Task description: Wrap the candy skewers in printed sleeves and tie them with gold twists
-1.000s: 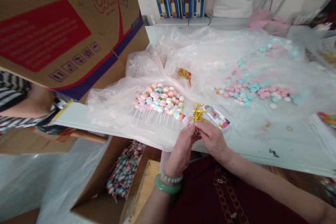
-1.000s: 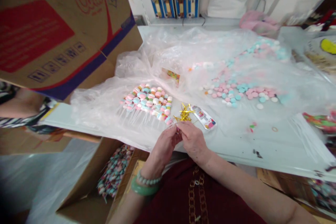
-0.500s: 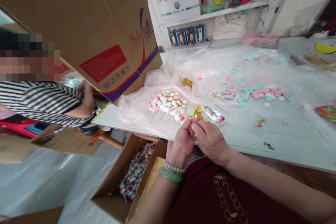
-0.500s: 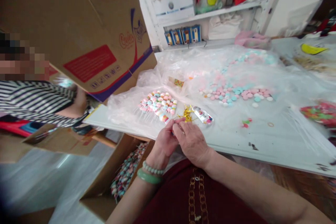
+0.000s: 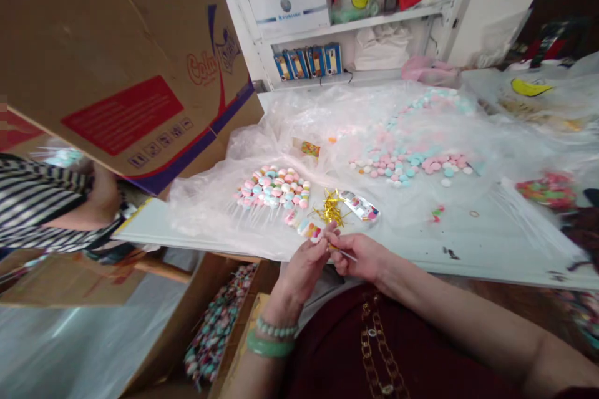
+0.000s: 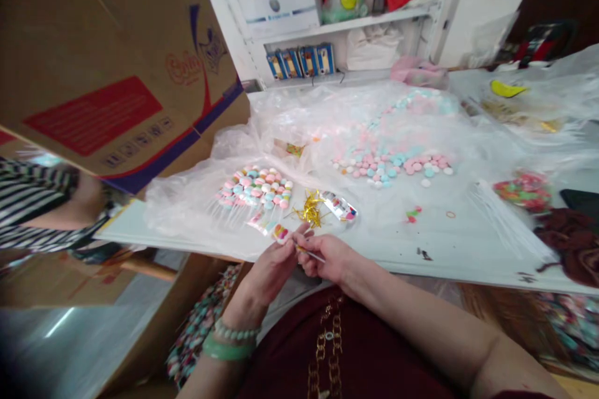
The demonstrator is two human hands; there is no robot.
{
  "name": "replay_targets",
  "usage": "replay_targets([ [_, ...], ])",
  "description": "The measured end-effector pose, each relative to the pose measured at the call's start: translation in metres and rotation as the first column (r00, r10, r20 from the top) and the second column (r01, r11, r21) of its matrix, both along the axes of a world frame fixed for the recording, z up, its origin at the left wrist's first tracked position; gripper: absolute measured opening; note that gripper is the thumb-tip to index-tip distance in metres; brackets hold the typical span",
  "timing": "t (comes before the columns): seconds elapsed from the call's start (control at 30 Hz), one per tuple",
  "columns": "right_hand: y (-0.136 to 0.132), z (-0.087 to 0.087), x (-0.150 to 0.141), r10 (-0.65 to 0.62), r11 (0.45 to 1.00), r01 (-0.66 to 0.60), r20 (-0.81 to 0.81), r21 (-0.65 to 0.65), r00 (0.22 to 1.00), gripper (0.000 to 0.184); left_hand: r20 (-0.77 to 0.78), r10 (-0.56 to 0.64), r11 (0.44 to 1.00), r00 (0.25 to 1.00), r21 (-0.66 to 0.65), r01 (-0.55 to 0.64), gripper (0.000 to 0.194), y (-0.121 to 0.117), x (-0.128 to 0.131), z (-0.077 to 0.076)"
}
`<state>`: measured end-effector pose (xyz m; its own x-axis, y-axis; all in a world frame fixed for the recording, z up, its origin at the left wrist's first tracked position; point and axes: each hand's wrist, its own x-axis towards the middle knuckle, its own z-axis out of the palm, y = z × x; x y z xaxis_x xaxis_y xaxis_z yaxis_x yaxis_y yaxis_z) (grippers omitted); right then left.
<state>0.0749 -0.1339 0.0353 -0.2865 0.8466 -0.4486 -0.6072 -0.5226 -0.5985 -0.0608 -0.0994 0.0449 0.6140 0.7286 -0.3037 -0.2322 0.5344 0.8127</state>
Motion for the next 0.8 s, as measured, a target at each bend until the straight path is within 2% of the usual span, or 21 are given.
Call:
replay_targets([
  [0.07,-0.007,-0.005,0.006,-0.053,0.991,0.016,0.283,0.129,0.958,0.018,-0.12,-0.029,0.994,0.992,0.102,0.042,0.026,0.004,-0.007,-0.003],
  [0.13,-0.011,-0.004,0.011,-0.27,0.944,0.1,0.563,0.315,0.781,0.011,-0.245,0.02,0.974,0.969,0.224,0.037,0.025,0.009,-0.011,-0.004],
  [0.17,-0.009,-0.002,0.012,-0.368,0.91,0.138,0.611,0.39,0.701,0.011,-0.283,0.023,0.965,0.959,0.256,0.052,0.029,0.011,-0.012,-0.004],
  [0.2,-0.006,0.0,0.012,-0.426,0.885,0.169,0.607,0.434,0.67,0.02,-0.294,-0.015,0.966,0.956,0.244,0.09,0.032,0.013,-0.011,-0.005],
  [0.23,-0.001,0.002,0.011,-0.428,0.88,0.181,0.568,0.439,0.703,0.029,-0.276,-0.091,0.972,0.957,0.186,0.146,0.035,0.014,-0.009,-0.007],
  [0.27,0.005,0.003,0.009,-0.383,0.897,0.179,0.509,0.405,0.771,0.032,-0.235,-0.179,0.973,0.956,0.101,0.207,0.038,0.016,-0.005,-0.009],
  [0.3,0.013,0.003,0.006,-0.333,0.919,0.181,0.442,0.351,0.833,0.03,-0.185,-0.235,0.97,0.954,0.014,0.242,0.038,0.017,-0.002,-0.013],
  [0.33,0.02,0.002,0.002,-0.312,0.934,0.206,0.386,0.294,0.868,0.025,-0.156,-0.241,0.97,0.958,-0.056,0.235,0.038,0.018,0.002,-0.016],
  [0.4,0.034,-0.002,-0.006,-0.379,0.923,0.324,0.335,0.208,0.863,0.021,-0.23,-0.13,0.99,0.964,-0.091,0.112,0.034,0.021,0.007,-0.024],
  [0.43,0.04,-0.005,-0.01,-0.428,0.904,0.388,0.331,0.182,0.841,0.023,-0.314,-0.035,0.999,0.949,-0.036,0.025,0.033,0.023,0.008,-0.027],
  [0.5,0.049,-0.009,-0.015,-0.464,0.885,0.439,0.329,0.152,0.822,0.03,-0.455,0.167,0.978,0.875,0.189,-0.088,0.029,0.027,0.005,-0.031],
  [0.57,0.058,-0.01,-0.016,-0.406,0.914,0.371,0.351,0.165,0.844,0.029,-0.484,0.334,0.899,0.809,0.421,-0.12,0.023,0.033,-0.003,-0.03],
  [0.63,0.069,-0.009,-0.012,-0.332,0.938,0.24,0.452,0.251,0.828,0.02,-0.45,0.448,0.83,0.772,0.531,-0.172,0.019,0.039,-0.014,-0.027],
  [0.67,0.077,-0.008,-0.009,-0.321,0.935,0.165,0.547,0.315,0.773,0.02,-0.441,0.481,0.823,0.758,0.525,-0.217,0.02,0.043,-0.02,-0.026],
  [0.7,0.086,-0.008,-0.005,-0.331,0.921,0.076,0.662,0.383,0.672,0.023,-0.435,0.503,0.83,0.746,0.485,-0.277,0.021,0.046,-0.027,-0.025],
  [0.73,0.096,-0.01,-0.001,-0.36,0.898,-0.034,0.778,0.438,0.515,0.025,-0.43,0.515,0.842,0.741,0.416,-0.344,0.023,0.05,-0.032,-0.025],
  [0.77,0.106,-0.012,0.003,-0.401,0.868,-0.174,0.863,0.465,0.308,0.023,-0.423,0.52,0.851,0.742,0.328,-0.41,0.023,0.052,-0.038,-0.025],
  [0.8,0.116,-0.015,0.005,-0.42,0.836,-0.342,0.901,0.43,0.106,0.023,-0.412,0.519,0.854,0.749,0.233,-0.465,0.023,0.054,-0.042,-0.026],
])
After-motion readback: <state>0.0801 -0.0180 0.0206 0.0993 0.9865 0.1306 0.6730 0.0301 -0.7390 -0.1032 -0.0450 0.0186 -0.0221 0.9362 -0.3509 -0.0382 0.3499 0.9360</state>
